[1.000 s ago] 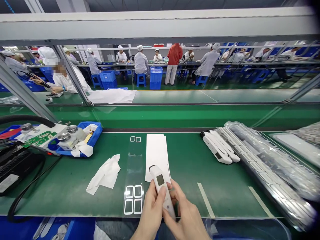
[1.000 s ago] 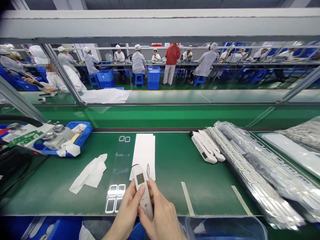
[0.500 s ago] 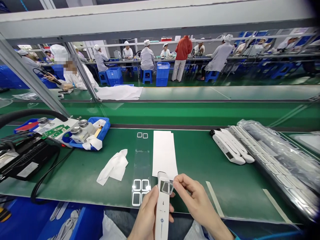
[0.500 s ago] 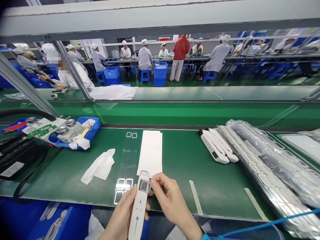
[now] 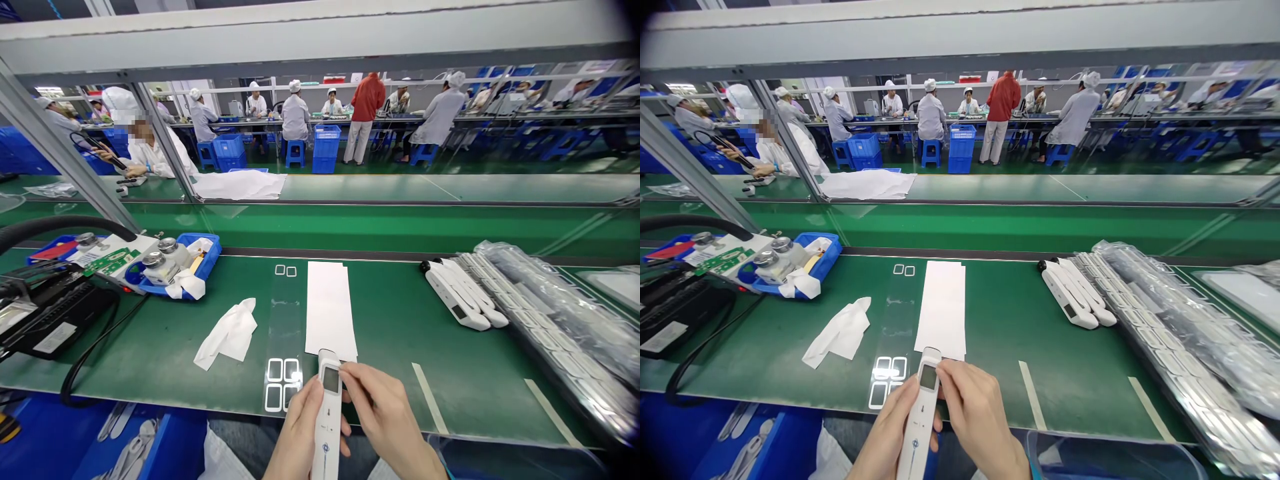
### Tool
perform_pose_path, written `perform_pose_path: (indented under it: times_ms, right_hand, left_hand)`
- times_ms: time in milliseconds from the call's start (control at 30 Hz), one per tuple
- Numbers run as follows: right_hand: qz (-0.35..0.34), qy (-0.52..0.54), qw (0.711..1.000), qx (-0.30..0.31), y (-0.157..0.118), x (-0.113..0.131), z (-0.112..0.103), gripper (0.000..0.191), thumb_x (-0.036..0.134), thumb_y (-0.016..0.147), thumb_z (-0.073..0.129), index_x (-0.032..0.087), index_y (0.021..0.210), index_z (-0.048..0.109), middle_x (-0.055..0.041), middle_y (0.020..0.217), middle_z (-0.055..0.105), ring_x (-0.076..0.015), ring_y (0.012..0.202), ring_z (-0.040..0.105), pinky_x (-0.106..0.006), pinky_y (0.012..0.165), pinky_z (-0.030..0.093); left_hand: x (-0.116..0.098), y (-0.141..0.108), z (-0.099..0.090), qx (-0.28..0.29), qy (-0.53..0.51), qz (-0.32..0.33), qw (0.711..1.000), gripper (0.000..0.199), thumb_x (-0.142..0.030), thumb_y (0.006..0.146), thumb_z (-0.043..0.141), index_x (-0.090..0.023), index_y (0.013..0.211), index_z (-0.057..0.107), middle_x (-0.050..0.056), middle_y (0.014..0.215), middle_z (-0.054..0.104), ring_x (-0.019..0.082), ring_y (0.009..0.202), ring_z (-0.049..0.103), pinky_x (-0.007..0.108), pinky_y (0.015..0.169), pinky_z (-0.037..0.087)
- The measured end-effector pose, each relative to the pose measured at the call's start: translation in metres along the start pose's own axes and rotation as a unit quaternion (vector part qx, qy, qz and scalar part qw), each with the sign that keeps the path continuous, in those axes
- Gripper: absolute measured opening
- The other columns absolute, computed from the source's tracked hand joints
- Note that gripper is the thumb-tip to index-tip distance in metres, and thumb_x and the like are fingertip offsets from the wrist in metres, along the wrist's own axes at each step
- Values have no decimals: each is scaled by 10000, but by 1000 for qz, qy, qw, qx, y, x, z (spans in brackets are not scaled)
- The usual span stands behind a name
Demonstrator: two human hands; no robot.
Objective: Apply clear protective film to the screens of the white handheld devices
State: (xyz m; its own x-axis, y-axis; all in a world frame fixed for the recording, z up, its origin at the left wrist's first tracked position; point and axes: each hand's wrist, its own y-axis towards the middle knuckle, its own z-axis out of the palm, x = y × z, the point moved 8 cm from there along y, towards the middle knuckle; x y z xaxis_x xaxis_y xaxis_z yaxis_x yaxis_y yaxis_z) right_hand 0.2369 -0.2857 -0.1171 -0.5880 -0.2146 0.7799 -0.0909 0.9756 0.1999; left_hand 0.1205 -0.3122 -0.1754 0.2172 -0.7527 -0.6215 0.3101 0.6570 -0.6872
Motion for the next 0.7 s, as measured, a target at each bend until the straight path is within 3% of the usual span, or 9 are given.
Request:
perform_pose_path:
  times_ms: [133,267,400,467,600,700]
  right_hand:
    - [-159,-179,968,-75,-16,22,1,279,161,887,527,142,1161,574,-39,711,590,-122,647,505,-257,636,362]
    - [-179,-174,963,-103,-24,27,1,315,170,892,535,128,1203,540,-48,753,600,-135,689,519,-272,663,389]
    - [-113,-68,991,-17,-5,9,1,196,209,930,472,196,1096,577,-25,763,577,-114,715,529,-245,652,422]
    - [-58,-69,996,1,13,-12,-5,190,256,938,453,212,1066,586,-45,922,605,-142,868,558,-291,776,468]
    - [68,-133,989,11,58,-71,-18,384,340,905,460,208,1264,497,-84,1311,500,-275,1195,462,-514,1000,397]
    - [135,-61,989,18,84,-108,-16,504,337,886,442,197,1367,387,-94,1369,466,-271,1256,440,-508,1025,402]
  left_hand:
    - [5,4,-6,-24,14,8,1000,783,-692,758,470,-112,1269,345,30,671,617,120,522,577,214,544,453]
    - [9,6,-10,-32,65,8,997,786,-742,750,407,-140,1253,356,4,601,585,118,496,553,218,524,450]
    - [-10,9,-13,7,129,69,989,625,-692,751,481,-137,1037,464,-33,542,509,68,428,461,179,461,380]
    - [-32,11,-24,-19,157,114,981,560,-630,724,582,-144,981,475,-43,564,500,52,453,455,168,479,385]
    - [-79,18,-49,-98,193,172,961,506,-549,697,662,-153,967,499,14,758,614,94,698,593,194,671,483]
    - [-103,35,-50,-95,188,184,960,503,-525,686,681,-150,976,514,59,908,652,137,858,624,242,802,501]
